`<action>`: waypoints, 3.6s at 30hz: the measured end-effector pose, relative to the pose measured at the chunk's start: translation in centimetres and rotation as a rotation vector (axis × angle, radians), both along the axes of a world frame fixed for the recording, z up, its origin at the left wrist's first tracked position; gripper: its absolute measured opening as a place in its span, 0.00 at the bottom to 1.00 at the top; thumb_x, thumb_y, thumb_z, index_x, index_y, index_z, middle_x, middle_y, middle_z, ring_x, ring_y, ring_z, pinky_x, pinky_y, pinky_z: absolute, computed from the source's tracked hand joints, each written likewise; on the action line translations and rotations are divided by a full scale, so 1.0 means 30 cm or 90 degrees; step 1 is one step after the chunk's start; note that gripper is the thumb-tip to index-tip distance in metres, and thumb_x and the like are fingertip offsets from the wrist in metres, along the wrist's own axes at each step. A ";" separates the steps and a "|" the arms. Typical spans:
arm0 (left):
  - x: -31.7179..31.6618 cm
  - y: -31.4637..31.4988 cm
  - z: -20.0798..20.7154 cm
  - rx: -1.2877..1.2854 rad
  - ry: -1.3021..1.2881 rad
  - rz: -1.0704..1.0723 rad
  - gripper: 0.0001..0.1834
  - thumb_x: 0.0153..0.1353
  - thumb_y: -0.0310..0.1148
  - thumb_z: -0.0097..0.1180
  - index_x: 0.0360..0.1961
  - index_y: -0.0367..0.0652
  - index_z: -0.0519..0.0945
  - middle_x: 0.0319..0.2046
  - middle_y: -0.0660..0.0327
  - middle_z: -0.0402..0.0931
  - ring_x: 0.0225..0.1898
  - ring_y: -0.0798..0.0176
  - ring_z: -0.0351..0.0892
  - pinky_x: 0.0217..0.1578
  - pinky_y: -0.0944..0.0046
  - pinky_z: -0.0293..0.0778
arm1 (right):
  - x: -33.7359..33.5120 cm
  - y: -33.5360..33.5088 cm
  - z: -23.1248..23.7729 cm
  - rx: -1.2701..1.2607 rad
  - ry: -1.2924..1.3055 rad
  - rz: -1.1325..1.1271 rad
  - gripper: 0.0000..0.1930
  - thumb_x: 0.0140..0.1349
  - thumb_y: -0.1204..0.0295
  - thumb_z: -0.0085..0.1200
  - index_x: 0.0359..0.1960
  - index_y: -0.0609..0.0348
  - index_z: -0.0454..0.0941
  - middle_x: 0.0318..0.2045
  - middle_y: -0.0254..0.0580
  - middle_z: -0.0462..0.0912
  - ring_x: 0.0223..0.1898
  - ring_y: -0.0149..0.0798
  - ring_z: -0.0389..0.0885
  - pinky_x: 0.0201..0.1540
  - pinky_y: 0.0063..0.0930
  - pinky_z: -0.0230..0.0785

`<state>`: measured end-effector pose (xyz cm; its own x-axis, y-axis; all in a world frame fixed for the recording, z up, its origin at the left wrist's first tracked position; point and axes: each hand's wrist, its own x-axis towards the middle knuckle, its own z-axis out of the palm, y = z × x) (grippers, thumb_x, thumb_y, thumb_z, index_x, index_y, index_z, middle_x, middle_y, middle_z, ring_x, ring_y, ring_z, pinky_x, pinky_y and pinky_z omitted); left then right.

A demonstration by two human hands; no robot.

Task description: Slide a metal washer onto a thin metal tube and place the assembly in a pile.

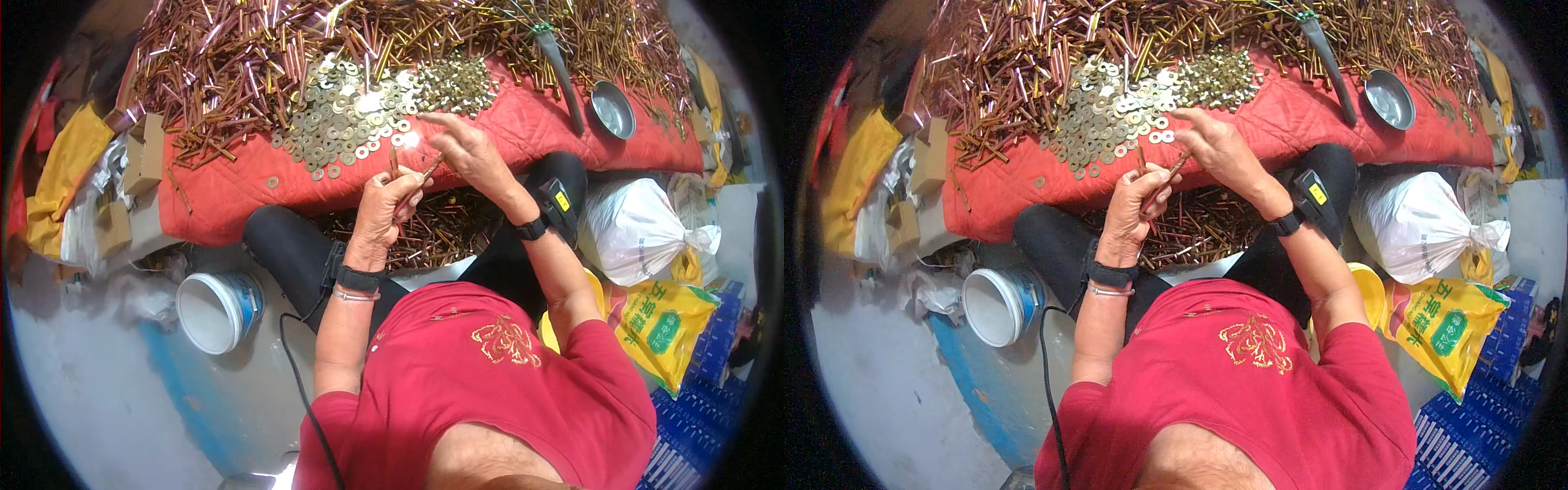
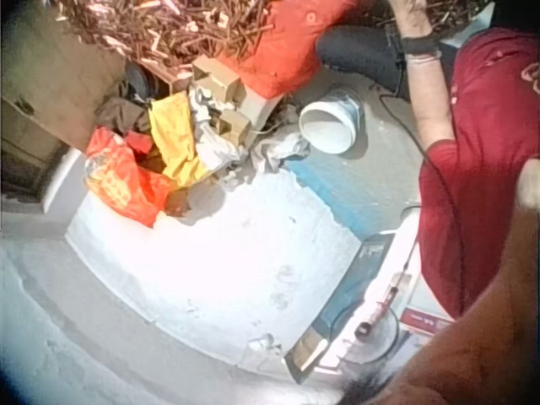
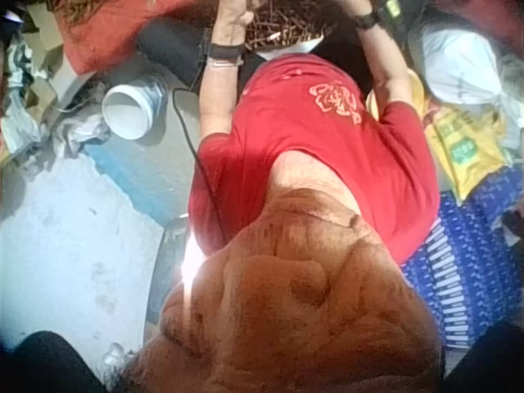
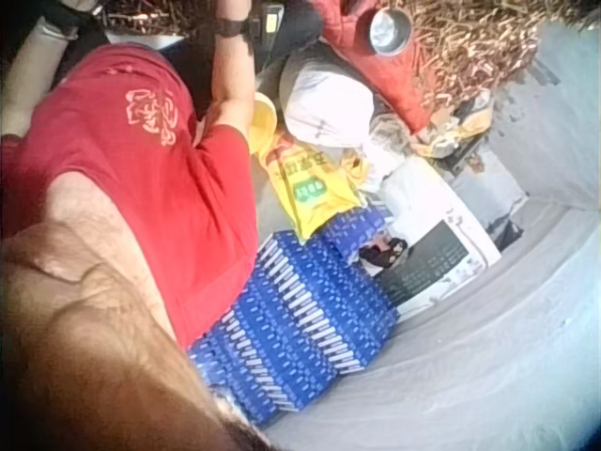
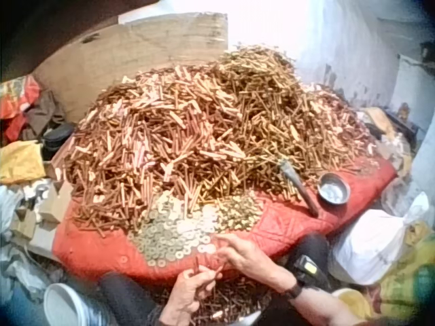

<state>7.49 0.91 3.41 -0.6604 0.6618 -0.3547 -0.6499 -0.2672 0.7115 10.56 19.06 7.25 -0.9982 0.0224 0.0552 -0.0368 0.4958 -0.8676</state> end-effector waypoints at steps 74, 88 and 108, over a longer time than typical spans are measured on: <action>-0.549 0.182 -0.004 -0.747 0.705 0.218 0.12 0.45 0.37 0.63 0.26 0.39 0.81 0.23 0.52 0.80 0.25 0.56 0.81 0.31 0.59 0.75 | -0.528 0.156 -0.079 0.423 0.446 -0.031 0.06 0.51 0.71 0.56 0.27 0.55 0.71 0.27 0.42 0.72 0.31 0.49 0.75 0.32 0.39 0.69; -0.204 -0.008 -0.053 0.039 -0.036 0.266 0.08 0.56 0.26 0.51 0.38 0.36 0.75 0.25 0.60 0.77 0.10 0.80 0.54 0.08 0.78 0.48 | -0.086 0.097 -0.102 0.288 0.193 -0.031 0.05 0.55 0.77 0.52 0.33 0.62 0.73 0.29 0.49 0.76 0.32 0.51 0.76 0.36 0.38 0.69; -0.097 -0.083 -0.077 0.105 -0.043 0.213 0.10 0.57 0.26 0.56 0.39 0.33 0.76 0.16 0.70 0.65 0.10 0.80 0.52 0.09 0.78 0.46 | -0.248 -0.045 -0.046 0.699 -0.059 0.208 0.05 0.50 0.70 0.54 0.27 0.55 0.80 0.23 0.50 0.80 0.28 0.51 0.80 0.29 0.42 0.72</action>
